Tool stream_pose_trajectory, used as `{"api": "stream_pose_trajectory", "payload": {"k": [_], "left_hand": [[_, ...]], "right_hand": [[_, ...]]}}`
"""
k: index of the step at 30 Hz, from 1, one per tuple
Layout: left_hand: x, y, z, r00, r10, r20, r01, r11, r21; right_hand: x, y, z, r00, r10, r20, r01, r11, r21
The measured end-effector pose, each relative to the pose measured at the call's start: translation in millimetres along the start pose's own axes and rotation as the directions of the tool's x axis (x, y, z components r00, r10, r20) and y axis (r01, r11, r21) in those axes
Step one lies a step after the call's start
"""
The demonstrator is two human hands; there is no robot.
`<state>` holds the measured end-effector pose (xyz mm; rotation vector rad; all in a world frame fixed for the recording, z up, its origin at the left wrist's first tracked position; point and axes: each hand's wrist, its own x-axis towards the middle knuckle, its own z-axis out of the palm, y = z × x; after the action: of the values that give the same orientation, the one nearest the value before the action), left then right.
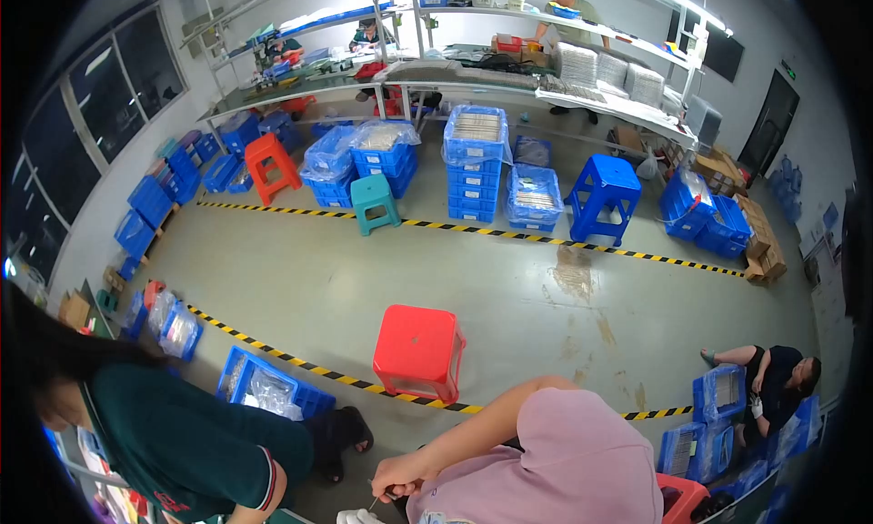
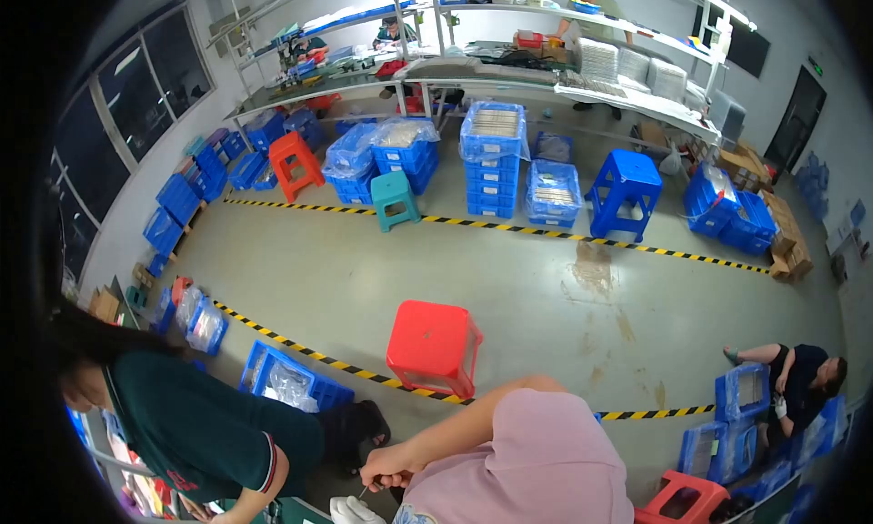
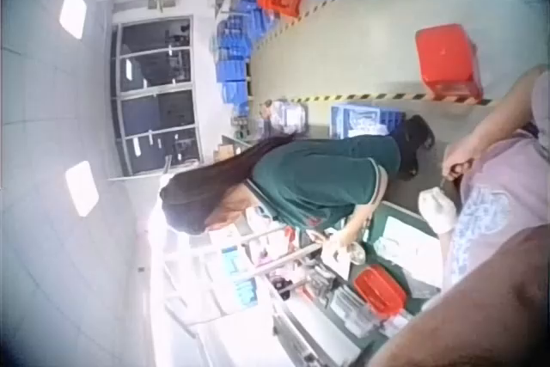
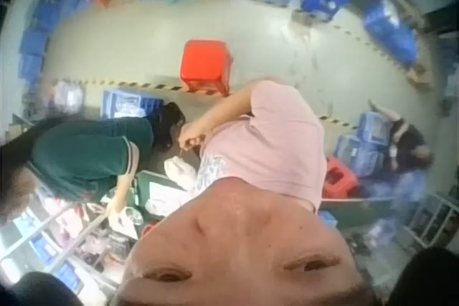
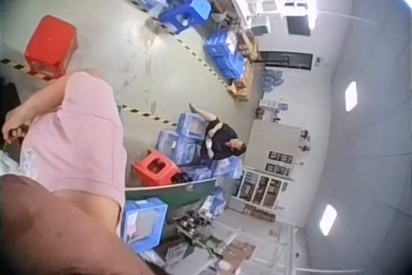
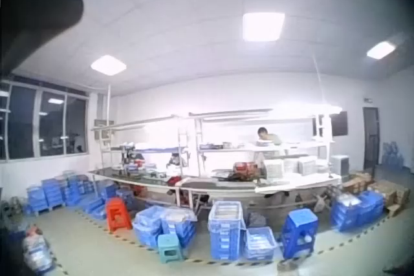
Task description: Using tweezers to inspect and assemble small electronic components at a workshop station.
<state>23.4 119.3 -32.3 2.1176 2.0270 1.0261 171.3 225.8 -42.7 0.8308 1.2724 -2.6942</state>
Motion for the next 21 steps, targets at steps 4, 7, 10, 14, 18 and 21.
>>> {"api": "stream_pose_trajectory", "payload": {"k": [4, 7, 10, 14, 18, 21], "left_hand": [[13.7, 19.6, 10.2, 0.579, -0.624, 0.524, 0.803, 0.322, -0.502], [17.9, 30.8, 19.6, 0.785, -0.409, 0.465, 0.602, 0.682, -0.416], [5.2, 33.5, 29.0, 0.806, -0.476, 0.351, 0.585, 0.728, -0.357], [10.7, 42.9, 22.8, 1.0, -0.001, 0.019, 0.0, 0.998, 0.058], [-3.7, 28.2, 25.0, 0.996, 0.077, 0.052, -0.079, 0.995, 0.054], [-22.1, 33.9, 24.8, 0.794, -0.448, 0.41, 0.604, 0.655, -0.454]], "right_hand": [[-24.2, 3.9, -13.6, 0.746, -0.665, -0.04, 0.353, 0.445, -0.823], [-28.7, 5.2, -31.6, 0.335, -0.801, 0.496, 0.398, -0.357, -0.845], [-32.4, 17.7, -28.5, 0.549, -0.824, 0.137, 0.41, 0.123, -0.904], [-39.9, 15.0, -32.2, 0.598, -0.789, 0.142, 0.42, 0.157, -0.894], [-46.1, 14.7, -26.8, 0.658, -0.741, 0.133, 0.43, 0.225, -0.874], [-48.0, 7.3, -30.5, 0.534, -0.766, 0.358, 0.463, -0.09, -0.882]]}}
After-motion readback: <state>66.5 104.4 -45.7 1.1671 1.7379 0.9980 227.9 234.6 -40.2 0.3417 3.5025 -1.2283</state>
